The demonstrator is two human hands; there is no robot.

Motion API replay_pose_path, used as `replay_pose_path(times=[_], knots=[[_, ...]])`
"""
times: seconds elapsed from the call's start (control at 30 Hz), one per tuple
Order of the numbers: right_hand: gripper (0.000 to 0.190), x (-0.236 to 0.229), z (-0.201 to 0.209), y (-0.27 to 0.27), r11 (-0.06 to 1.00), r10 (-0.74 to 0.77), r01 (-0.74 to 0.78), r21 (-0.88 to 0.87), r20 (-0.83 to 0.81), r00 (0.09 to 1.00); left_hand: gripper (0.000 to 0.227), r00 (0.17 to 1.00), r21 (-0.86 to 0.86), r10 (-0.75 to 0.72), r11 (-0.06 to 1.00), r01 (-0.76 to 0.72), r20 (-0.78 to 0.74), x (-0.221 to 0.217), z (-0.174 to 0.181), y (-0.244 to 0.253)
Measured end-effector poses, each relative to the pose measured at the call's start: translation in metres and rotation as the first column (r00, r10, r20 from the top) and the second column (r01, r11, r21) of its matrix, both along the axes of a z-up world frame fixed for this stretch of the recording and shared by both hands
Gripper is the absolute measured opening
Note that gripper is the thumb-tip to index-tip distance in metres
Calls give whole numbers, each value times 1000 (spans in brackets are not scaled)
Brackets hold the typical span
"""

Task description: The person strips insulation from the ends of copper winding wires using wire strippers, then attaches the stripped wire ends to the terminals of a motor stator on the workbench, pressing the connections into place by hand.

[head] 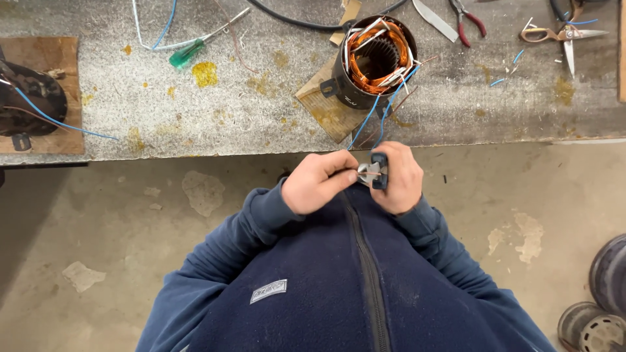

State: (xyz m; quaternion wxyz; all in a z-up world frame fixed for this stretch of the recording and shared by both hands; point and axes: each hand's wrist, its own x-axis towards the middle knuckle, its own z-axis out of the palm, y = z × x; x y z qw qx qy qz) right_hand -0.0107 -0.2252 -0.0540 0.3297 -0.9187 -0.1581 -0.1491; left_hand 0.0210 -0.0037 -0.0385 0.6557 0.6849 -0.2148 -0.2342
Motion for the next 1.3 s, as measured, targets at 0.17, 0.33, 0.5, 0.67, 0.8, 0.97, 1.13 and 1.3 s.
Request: replay_pose_path(times=[0.17, 0.33, 0.5, 0.67, 0.8, 0.97, 1.13, 1.3], knots=[[63, 6, 3, -5, 995, 95, -96, -21, -46, 994, 15, 913, -348, -202, 935, 72, -355, 4, -41, 0], [70, 10, 3, -9, 982, 178, -181, -49, -72, 981, 17, 803, -441, -327, 893, 89, -499, 3, -48, 2], [62, 10, 3, -8, 980, 190, -191, -63, -23, 982, 19, 804, -445, -340, 889, 106, -487, 3, -45, 4], [59, 10, -1, -7, 981, 191, -192, -35, -10, 981, 19, 821, -439, -349, 888, 135, -452, 3, -39, 5], [58, 9, -7, -4, 983, 184, -184, 13, -14, 983, 18, 833, -442, -349, 885, 143, -429, 3, -36, 6], [61, 8, -6, -1, 983, 184, -183, 33, -30, 982, 14, 861, -441, -318, 889, 124, -397, -1, -35, 6], [64, 10, -8, -1, 979, 198, -196, 58, -21, 980, 12, 925, -393, -237, 913, 108, -297, -6, -23, 6], [54, 13, -10, -2, 977, 203, -207, 46, 77, 976, 14, 934, -358, -249, 922, 147, -257, -3, -13, 10]])
